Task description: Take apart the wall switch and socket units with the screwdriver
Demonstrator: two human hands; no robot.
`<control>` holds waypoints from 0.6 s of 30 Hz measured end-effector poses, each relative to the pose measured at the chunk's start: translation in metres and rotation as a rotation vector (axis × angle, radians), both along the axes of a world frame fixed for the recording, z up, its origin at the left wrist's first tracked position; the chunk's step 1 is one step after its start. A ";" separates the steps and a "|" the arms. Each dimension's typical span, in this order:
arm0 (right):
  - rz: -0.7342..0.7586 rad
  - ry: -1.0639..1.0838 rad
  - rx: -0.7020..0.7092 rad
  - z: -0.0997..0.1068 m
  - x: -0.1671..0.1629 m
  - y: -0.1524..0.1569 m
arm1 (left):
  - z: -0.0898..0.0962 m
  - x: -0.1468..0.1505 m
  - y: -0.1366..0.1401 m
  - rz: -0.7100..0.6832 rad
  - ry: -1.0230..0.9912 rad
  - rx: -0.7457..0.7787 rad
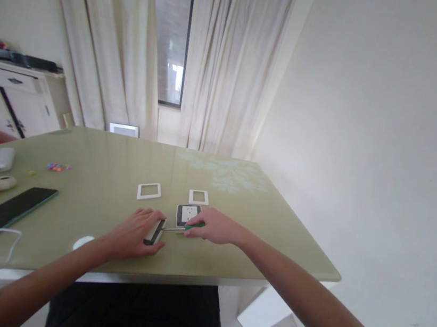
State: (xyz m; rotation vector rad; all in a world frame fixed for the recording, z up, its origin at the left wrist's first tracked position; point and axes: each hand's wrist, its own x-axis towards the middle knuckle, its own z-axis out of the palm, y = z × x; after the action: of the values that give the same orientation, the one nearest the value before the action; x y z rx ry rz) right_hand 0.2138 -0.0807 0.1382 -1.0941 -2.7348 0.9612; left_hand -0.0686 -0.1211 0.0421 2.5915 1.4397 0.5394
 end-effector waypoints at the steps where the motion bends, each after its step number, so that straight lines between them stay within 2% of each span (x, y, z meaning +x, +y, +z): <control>1: -0.023 0.046 -0.011 -0.008 0.003 -0.002 | -0.001 0.000 0.000 0.000 -0.008 0.003; 7: -0.147 0.222 -0.080 -0.047 0.012 -0.014 | -0.007 -0.003 0.002 -0.010 -0.062 0.023; 14: -0.202 0.284 -0.148 -0.065 0.031 -0.028 | -0.011 -0.005 -0.001 0.001 -0.151 0.053; 18: -0.242 0.344 -0.130 -0.080 0.034 -0.031 | 0.002 -0.017 0.008 0.142 -0.179 0.092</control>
State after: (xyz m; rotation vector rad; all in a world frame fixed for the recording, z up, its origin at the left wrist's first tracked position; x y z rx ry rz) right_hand 0.2480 -0.1118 0.0583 -1.1229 -2.2397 1.1747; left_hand -0.0852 -0.1129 0.0439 2.4454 1.5793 0.8516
